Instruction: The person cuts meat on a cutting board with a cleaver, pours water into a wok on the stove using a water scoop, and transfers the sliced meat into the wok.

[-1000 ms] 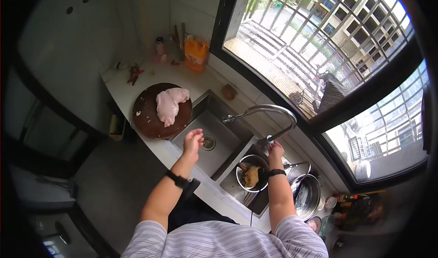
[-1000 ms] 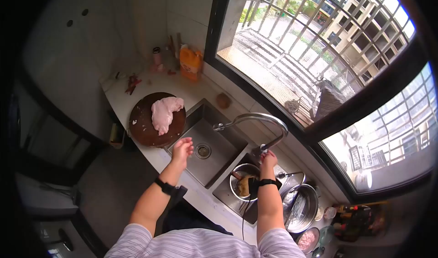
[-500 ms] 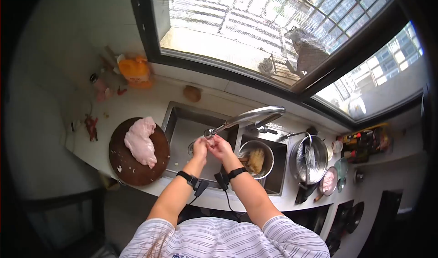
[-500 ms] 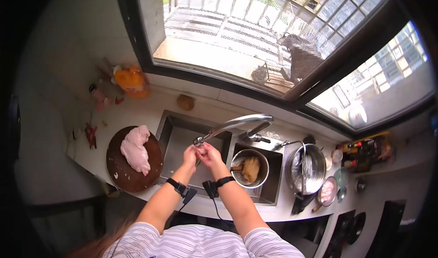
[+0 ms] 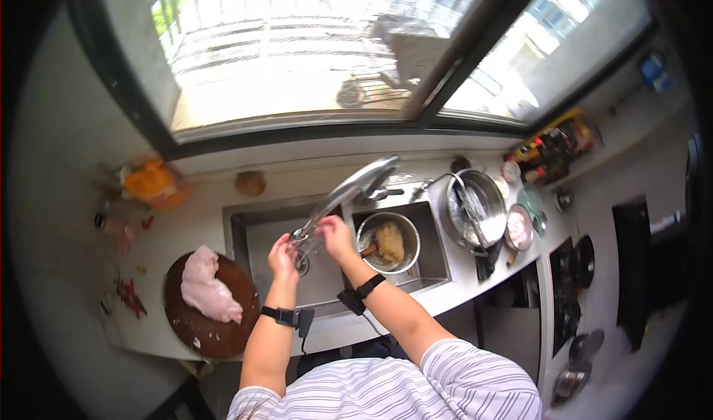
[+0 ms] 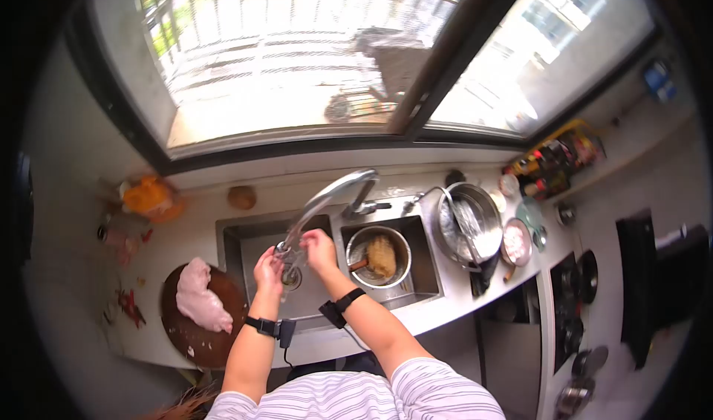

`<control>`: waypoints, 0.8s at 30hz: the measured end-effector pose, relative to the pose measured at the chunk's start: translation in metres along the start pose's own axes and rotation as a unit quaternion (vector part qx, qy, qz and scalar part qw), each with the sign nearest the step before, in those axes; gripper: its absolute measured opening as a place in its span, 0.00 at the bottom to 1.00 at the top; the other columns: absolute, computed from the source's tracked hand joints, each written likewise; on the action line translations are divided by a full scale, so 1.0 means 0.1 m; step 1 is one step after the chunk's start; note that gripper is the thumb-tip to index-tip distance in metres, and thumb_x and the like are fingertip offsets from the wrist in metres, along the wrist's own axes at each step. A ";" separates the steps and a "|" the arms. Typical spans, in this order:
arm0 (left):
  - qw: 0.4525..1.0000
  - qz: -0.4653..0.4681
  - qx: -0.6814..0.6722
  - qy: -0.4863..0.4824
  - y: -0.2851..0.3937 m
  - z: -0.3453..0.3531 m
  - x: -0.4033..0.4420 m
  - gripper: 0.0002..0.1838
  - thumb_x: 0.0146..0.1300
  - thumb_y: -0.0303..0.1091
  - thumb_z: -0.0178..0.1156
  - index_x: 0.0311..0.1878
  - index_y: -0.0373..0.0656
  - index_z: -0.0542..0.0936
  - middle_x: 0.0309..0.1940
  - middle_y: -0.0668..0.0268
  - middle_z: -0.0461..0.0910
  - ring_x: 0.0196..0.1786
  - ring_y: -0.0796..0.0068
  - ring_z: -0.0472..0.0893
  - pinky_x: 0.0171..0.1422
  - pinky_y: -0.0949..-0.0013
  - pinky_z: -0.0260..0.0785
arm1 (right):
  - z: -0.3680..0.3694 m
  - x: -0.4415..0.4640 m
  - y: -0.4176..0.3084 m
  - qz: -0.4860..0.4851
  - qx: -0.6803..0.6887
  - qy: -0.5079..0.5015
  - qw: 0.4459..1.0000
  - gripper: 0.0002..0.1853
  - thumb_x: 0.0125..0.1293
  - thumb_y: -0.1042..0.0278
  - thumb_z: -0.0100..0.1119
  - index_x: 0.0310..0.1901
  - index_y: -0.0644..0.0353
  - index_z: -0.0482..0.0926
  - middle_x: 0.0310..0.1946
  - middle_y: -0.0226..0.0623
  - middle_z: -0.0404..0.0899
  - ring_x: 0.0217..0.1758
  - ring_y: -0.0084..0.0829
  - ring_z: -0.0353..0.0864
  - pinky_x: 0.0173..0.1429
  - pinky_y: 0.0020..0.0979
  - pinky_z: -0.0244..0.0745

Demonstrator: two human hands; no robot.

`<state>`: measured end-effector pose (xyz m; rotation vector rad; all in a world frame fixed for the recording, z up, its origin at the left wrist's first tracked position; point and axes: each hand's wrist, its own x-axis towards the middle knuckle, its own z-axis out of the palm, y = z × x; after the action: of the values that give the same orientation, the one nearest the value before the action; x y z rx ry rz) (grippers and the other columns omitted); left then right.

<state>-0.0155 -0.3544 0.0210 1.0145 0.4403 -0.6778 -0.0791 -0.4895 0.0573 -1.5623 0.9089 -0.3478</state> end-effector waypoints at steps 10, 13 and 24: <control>0.984 0.129 0.108 -0.057 0.02 -0.04 -0.19 0.21 0.58 0.20 0.44 0.57 0.33 0.70 0.53 0.60 0.73 0.58 0.71 0.70 0.65 0.68 0.57 | -1.65 1.04 0.26 -0.017 -0.080 0.476 0.876 0.07 0.60 0.72 0.49 0.38 0.59 0.76 0.28 0.40 0.81 0.34 0.40 0.81 0.41 0.37 0.74; 0.985 0.095 0.142 -0.011 -0.08 -0.04 -0.34 0.24 0.56 0.22 0.45 0.59 0.37 0.69 0.54 0.63 0.72 0.56 0.72 0.70 0.64 0.69 0.56 | -1.52 1.09 0.28 -0.013 -0.082 0.398 0.914 0.09 0.58 0.73 0.48 0.35 0.62 0.78 0.23 0.38 0.81 0.31 0.31 0.82 0.40 0.32 0.75; 0.925 -0.145 0.284 -0.206 -1.28 1.13 -1.52 0.15 0.56 0.29 0.51 0.49 0.46 0.75 0.41 0.70 0.77 0.41 0.77 0.75 0.46 0.69 0.64 | -3.01 -0.74 -0.23 -0.242 -0.065 0.126 0.960 0.08 0.60 0.80 0.47 0.37 0.64 0.77 0.28 0.38 0.81 0.29 0.27 0.80 0.34 0.27 0.74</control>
<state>-0.2102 -0.4526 0.0893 1.3182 0.0101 -1.3061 -0.3227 -0.6482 0.1658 -1.8883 0.7408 -0.8656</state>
